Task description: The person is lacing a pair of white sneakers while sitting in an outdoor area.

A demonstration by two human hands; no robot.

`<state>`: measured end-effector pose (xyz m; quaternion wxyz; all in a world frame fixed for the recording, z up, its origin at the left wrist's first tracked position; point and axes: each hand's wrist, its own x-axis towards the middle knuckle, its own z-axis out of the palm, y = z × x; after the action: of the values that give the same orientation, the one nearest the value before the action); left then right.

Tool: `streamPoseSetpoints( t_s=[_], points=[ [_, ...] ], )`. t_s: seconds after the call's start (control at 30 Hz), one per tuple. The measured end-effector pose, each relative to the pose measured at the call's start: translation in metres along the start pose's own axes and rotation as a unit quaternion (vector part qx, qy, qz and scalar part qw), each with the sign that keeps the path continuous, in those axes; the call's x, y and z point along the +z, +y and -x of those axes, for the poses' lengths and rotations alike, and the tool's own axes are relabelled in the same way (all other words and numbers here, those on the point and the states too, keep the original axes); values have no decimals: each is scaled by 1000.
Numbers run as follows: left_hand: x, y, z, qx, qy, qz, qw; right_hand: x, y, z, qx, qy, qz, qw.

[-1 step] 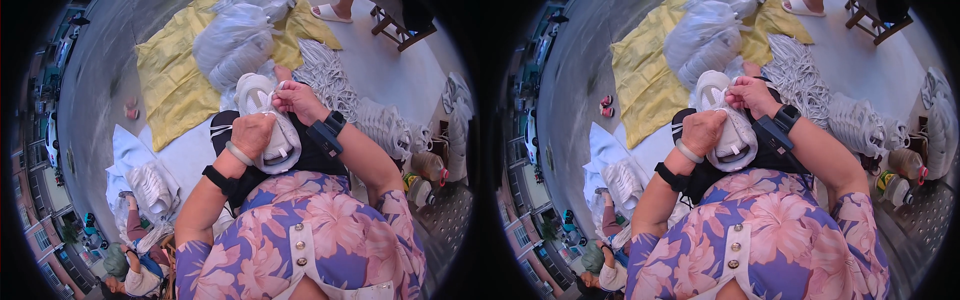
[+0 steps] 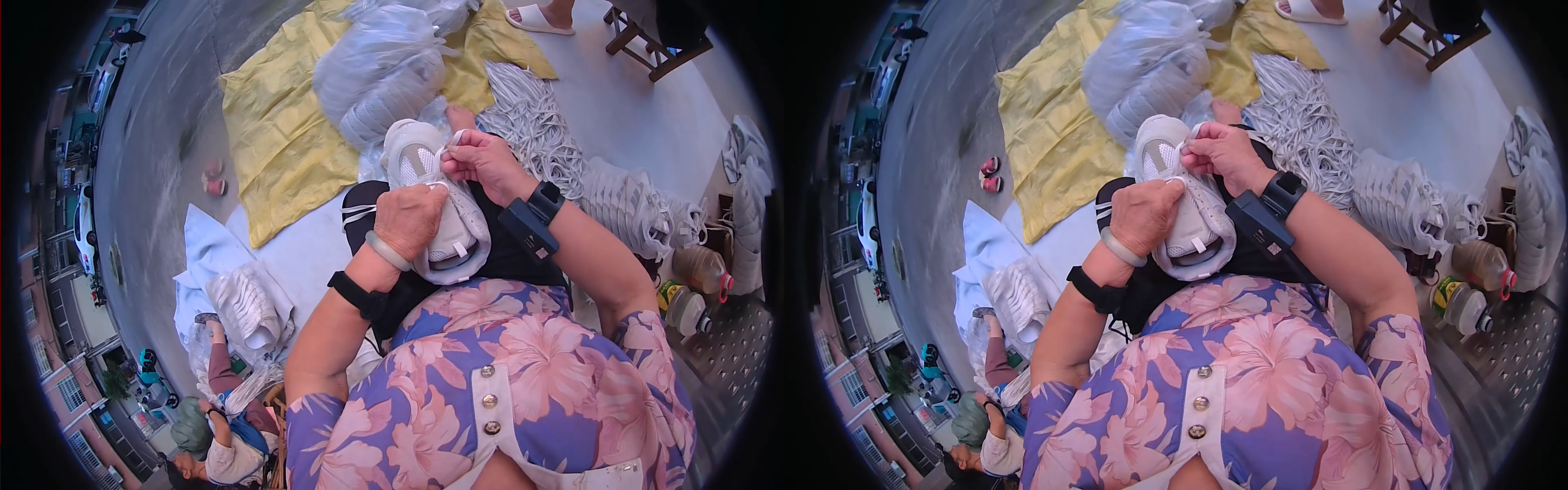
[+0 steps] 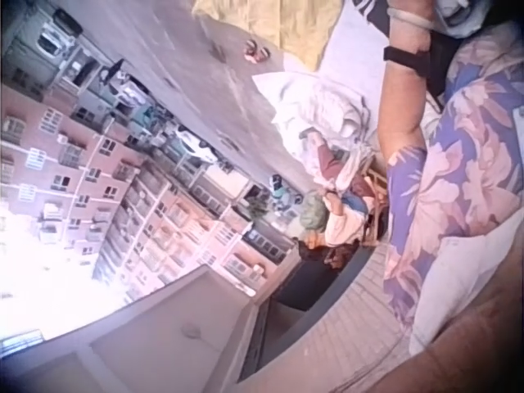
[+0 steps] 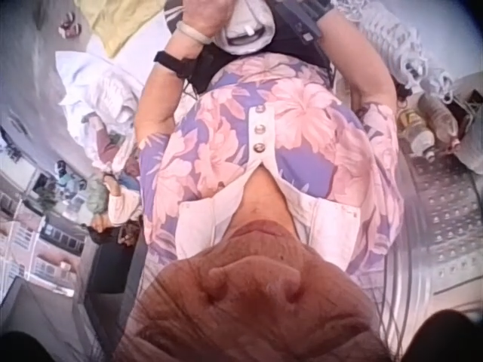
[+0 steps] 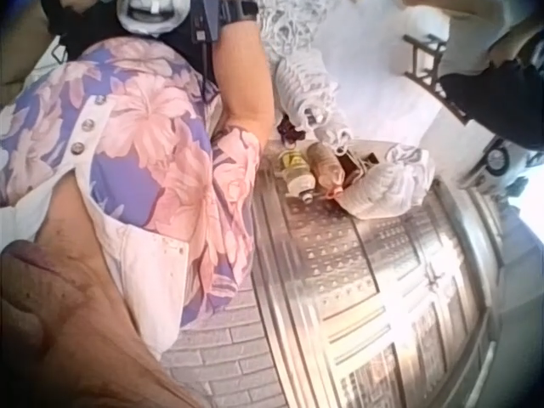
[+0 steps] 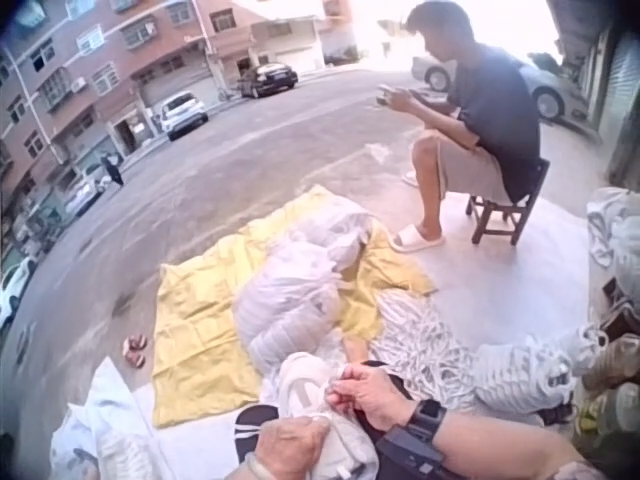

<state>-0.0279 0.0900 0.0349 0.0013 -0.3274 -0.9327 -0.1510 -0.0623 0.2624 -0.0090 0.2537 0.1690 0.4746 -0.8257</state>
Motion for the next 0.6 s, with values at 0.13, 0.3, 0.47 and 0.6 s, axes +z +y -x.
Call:
streamPoseSetpoints(
  t_s=[0.13, 0.3, 0.47, 0.6],
  points=[
    [3, -5, 1, -1, 1, -27, 1000, -8, 8, 5, -42, 9, 39, 998],
    [4, -5, 2, -9, 37, -7, 999, -12, 22, 16, -79, -2, 124, 989],
    [7, -7, 2, -27, 47, 18, 998, -7, 20, 14, -103, -3, 155, 982],
    [7, -7, 1, -28, 53, 28, 998, -4, 16, 15, -89, 15, 121, 989]
  ],
)
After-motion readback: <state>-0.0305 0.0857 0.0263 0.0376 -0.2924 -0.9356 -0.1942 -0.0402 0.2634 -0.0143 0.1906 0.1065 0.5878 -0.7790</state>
